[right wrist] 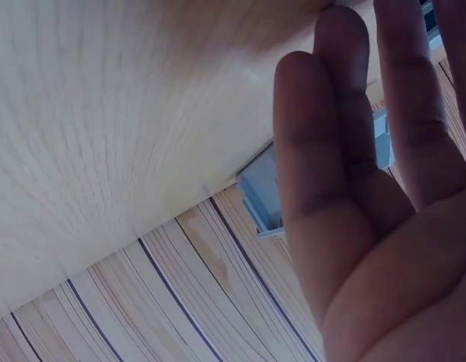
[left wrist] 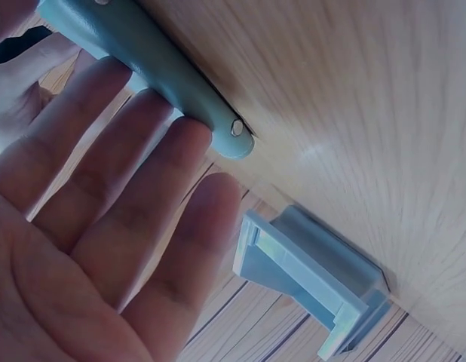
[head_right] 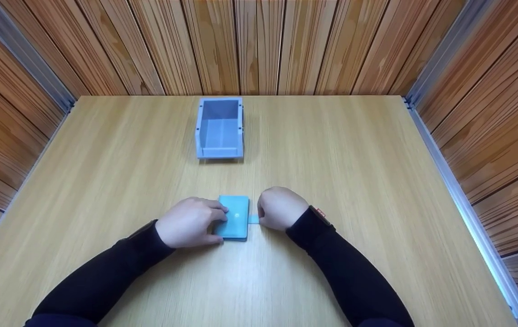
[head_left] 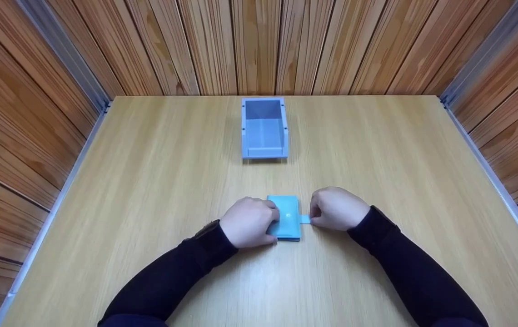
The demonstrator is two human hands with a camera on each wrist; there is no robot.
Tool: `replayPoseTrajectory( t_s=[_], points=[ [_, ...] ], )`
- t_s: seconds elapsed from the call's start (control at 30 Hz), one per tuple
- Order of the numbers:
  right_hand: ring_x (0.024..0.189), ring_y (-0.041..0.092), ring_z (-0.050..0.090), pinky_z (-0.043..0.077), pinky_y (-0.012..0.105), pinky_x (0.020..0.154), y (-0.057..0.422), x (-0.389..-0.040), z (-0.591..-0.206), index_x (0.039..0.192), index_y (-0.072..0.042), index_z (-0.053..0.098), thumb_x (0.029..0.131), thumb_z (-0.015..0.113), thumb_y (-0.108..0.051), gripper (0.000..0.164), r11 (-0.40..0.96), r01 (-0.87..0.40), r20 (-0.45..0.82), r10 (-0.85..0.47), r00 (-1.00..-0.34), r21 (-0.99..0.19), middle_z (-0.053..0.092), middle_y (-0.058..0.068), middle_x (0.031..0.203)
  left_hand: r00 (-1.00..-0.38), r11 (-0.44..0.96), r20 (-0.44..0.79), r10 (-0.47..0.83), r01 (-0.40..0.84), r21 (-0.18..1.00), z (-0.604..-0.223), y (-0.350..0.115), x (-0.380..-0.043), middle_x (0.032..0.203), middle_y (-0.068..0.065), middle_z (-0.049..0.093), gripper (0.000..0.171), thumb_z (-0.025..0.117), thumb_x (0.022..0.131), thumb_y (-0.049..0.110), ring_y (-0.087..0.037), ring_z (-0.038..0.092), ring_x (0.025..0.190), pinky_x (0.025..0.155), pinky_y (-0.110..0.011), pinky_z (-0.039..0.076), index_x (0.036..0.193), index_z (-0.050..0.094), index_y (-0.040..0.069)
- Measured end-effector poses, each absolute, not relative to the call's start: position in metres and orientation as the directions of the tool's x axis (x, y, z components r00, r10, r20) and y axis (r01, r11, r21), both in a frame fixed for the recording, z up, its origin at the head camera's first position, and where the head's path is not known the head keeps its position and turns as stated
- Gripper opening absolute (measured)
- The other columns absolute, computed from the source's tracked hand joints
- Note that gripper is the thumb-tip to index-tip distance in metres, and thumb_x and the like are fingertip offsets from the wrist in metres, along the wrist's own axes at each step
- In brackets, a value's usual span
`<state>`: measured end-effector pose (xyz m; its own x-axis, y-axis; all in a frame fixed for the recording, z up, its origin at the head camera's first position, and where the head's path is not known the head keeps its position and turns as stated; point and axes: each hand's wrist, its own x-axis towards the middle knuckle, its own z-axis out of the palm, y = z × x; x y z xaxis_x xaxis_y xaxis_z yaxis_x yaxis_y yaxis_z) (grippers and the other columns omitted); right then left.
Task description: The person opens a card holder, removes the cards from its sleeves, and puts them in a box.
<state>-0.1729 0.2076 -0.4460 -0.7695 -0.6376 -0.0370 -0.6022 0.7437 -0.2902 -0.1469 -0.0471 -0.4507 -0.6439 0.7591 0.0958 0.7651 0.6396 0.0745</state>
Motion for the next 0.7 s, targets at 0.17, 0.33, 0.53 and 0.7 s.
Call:
replayPoseTrajectory(
  t_s=[0.17,0.33,0.53,0.7],
  points=[
    [0.062,0.006,0.052,0.045,0.026,0.060,0.206,-0.173,-0.447,0.067,-0.020,0.073,0.071,0.076,-0.016,0.007,0.739,-0.607,-0.029,-0.641,-0.767,-0.292,0.061,-0.011,0.069,-0.646,0.642,0.096,0.758,0.764,0.070,-0.451,-0.045,-0.146,0.077,0.008,0.054,0.032,0.079,0.073,0.046,-0.010,0.049,0.063,0.058,-0.032,0.043,0.079,0.064,0.018],
    [0.063,0.006,0.053,0.046,0.026,0.061,0.205,-0.175,-0.448,0.069,-0.020,0.074,0.071,0.076,-0.016,0.005,0.736,-0.615,-0.021,-0.646,-0.763,-0.282,0.061,-0.012,0.069,-0.654,0.649,0.092,0.751,0.756,0.078,-0.450,-0.043,-0.146,0.079,0.006,0.055,0.035,0.079,0.073,0.045,-0.011,0.050,0.068,0.060,-0.031,0.044,0.089,0.068,0.016],
    [0.063,0.007,0.054,0.047,0.028,0.062,0.206,-0.178,-0.450,0.069,-0.021,0.073,0.073,0.077,-0.017,0.007,0.749,-0.605,-0.019,-0.632,-0.774,-0.271,0.060,-0.012,0.069,-0.658,0.653,0.077,0.749,0.753,0.079,-0.450,-0.039,-0.149,0.095,0.002,0.061,0.045,0.078,0.075,0.044,-0.015,0.056,0.084,0.067,-0.034,0.048,0.107,0.068,0.014],
    [0.063,0.007,0.054,0.047,0.029,0.063,0.208,-0.178,-0.450,0.068,-0.021,0.073,0.073,0.077,-0.017,0.008,0.756,-0.593,-0.015,-0.621,-0.784,-0.276,0.060,-0.012,0.069,-0.660,0.653,0.055,0.750,0.751,0.101,-0.455,-0.031,-0.151,0.128,-0.007,0.058,0.063,0.076,0.076,0.050,-0.024,0.055,0.117,0.087,-0.041,0.051,0.128,0.062,0.017]
  ],
)
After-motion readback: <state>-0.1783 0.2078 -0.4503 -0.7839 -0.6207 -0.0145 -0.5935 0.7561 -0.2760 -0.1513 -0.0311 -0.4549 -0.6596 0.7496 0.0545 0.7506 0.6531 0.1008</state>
